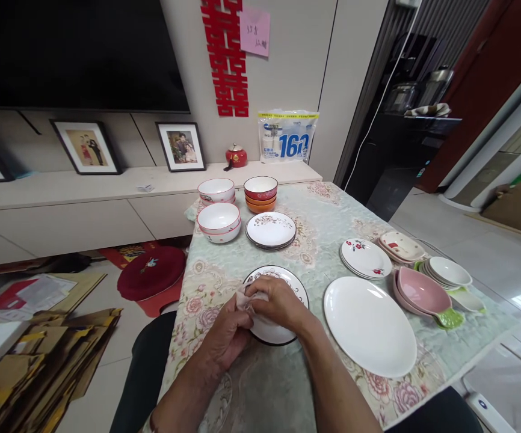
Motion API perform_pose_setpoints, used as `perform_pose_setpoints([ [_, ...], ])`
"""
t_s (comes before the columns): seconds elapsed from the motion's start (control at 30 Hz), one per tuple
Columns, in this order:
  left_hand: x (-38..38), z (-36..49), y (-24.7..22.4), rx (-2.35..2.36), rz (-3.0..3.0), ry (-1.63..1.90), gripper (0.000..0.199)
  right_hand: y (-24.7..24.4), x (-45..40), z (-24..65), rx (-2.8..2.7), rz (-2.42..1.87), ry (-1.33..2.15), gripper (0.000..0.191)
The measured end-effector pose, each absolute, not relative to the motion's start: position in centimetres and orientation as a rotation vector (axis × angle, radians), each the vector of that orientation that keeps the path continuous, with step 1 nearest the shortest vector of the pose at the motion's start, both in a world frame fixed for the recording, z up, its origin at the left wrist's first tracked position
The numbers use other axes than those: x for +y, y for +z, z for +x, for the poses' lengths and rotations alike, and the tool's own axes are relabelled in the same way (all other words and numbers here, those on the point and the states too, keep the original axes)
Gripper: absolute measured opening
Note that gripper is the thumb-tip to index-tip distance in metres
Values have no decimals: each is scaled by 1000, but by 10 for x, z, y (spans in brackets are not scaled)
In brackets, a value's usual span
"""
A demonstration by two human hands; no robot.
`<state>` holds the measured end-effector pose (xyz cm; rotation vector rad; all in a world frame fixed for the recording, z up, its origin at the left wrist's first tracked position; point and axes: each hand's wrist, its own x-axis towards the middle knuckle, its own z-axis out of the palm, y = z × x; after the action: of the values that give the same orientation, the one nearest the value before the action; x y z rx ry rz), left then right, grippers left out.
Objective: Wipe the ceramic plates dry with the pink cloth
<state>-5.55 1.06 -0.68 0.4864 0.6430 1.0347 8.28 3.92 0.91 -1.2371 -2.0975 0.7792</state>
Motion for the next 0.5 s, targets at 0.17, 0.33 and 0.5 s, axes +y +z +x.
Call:
perform_pose_setpoints([
  [0.17, 10, -55, -3, 640, 495, 1033, 84, 4, 51, 94, -1890, -1810, 271, 22],
  [0.33, 9, -55, 1, 655, 487, 1036, 80, 2, 51, 104, -1705, -2047, 22, 24],
  [0.5, 8, -55, 1, 645, 488, 1032, 82, -3, 50, 80, -1834, -1758, 166, 27],
])
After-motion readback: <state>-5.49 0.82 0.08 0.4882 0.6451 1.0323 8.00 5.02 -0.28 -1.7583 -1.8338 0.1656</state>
